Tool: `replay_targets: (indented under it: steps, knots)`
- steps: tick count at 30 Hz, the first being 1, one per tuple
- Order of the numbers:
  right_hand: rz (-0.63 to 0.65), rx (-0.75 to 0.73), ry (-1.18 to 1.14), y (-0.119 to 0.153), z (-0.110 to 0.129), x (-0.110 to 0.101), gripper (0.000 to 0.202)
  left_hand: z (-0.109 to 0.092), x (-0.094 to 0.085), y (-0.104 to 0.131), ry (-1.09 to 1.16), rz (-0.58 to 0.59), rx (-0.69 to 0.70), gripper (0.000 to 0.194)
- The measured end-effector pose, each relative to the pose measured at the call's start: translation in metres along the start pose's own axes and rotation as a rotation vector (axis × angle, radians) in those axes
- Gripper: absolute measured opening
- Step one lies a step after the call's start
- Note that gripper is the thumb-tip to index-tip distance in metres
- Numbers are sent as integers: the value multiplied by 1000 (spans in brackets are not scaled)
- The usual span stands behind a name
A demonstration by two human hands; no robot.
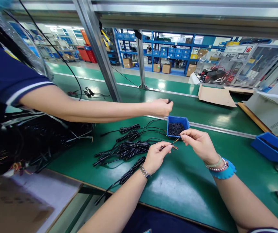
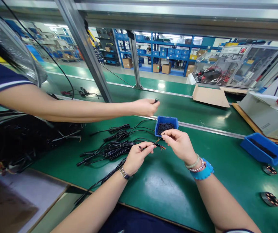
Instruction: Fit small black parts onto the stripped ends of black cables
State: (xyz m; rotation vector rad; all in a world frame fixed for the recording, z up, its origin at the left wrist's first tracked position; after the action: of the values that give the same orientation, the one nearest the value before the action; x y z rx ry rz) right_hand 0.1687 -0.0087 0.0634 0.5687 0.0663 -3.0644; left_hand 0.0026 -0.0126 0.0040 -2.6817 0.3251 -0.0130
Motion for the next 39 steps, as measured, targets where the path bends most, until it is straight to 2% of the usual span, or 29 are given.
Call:
replay_targets:
  steps: [5,8,13,18,23,26,29,34,37,39]
  knots:
    - [4,-13,61,1,1,1,17,-2,0,0,0,-7,1,25]
    - [59,33,81,1,0,3,19,-2,1,0,-3,-8,-1,23]
    - [97,177,-89,-1,-6,9,21,-1,1,0,-4,-25,-18,20]
    - [105,220,-249,-3,-12,16,23,-2,1,0,5,-55,-21,19]
    - [53,220,-264,-2,-16,22,24,-2,1,-1,30,-83,-24,18]
    - [119,223,-283,-1,-17,24,25,-1,1,-1,30,-76,-28,18]
    - [157,204,-302,-2,-19,27,24,-1,1,0,36,-37,-23,21]
    - [120,168,-276,-2,-21,32,24,-3,1,0,61,60,-7,27]
    - [182,176,-208,-1,-18,32,23,-3,0,-1,63,42,-28,27]
    - [215,191,-170,0,-17,29,22,-2,-1,-1,41,-10,-22,24]
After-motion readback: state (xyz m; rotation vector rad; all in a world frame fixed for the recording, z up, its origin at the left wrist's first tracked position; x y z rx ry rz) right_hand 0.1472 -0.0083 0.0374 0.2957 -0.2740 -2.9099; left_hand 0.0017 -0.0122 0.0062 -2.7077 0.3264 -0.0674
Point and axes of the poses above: each hand's wrist, its own y-axis away from the middle knuckle, its own x-axis out of the palm, z = x × y, the point moved 1 cm from there along -y, towards the middle knuckle, and after that the axes turned 15 degrees about x, right-handed, at the moved point
